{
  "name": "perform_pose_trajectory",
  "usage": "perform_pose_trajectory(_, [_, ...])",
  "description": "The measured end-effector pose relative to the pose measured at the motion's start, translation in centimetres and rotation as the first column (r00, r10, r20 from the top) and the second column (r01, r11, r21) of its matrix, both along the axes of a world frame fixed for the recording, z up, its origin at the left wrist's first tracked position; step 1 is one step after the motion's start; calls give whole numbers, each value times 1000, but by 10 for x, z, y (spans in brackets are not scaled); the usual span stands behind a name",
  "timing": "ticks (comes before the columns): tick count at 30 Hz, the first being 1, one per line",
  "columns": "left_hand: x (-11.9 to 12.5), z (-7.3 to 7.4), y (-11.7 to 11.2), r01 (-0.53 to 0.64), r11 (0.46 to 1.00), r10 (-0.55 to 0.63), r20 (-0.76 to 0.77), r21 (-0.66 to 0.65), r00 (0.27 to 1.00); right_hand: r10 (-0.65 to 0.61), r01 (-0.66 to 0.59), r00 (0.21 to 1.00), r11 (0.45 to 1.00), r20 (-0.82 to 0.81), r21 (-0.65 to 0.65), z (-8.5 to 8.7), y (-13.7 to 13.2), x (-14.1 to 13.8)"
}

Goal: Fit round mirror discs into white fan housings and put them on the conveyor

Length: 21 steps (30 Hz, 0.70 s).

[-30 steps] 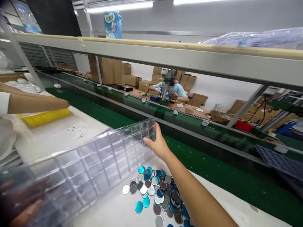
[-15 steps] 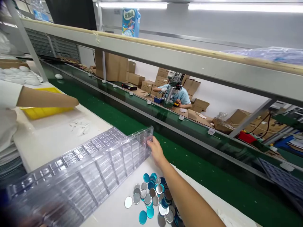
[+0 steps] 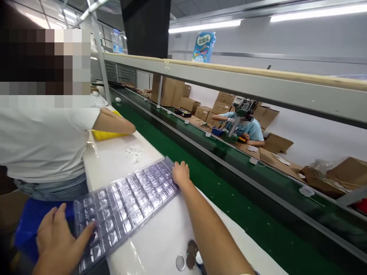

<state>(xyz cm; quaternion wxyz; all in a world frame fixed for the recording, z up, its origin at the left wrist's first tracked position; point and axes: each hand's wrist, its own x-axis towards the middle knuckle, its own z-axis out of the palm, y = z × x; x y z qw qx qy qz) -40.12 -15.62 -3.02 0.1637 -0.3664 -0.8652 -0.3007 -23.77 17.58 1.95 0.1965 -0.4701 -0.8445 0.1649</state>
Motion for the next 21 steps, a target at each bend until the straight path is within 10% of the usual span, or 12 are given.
perform_pose_trajectory(6, [-8,21,27,420,835,-497,-162,-355,852,37,-53,975,996,218,70,-6,-12,-6])
perform_pose_trajectory(15, [-21,20,87,481,696,-534,64,-533,843,427,-407,863,904,270,-129,-5,-42,-24])
perform_pose_trajectory(18, [-17,27,86,496,663,-578,37,-561,815,441,-421,880,896,177,-138,35,-47,18])
perform_pose_trajectory(21, [18,24,92,549,713,-639,-84,-436,764,357,-354,932,933,57,-65,75,-62,131])
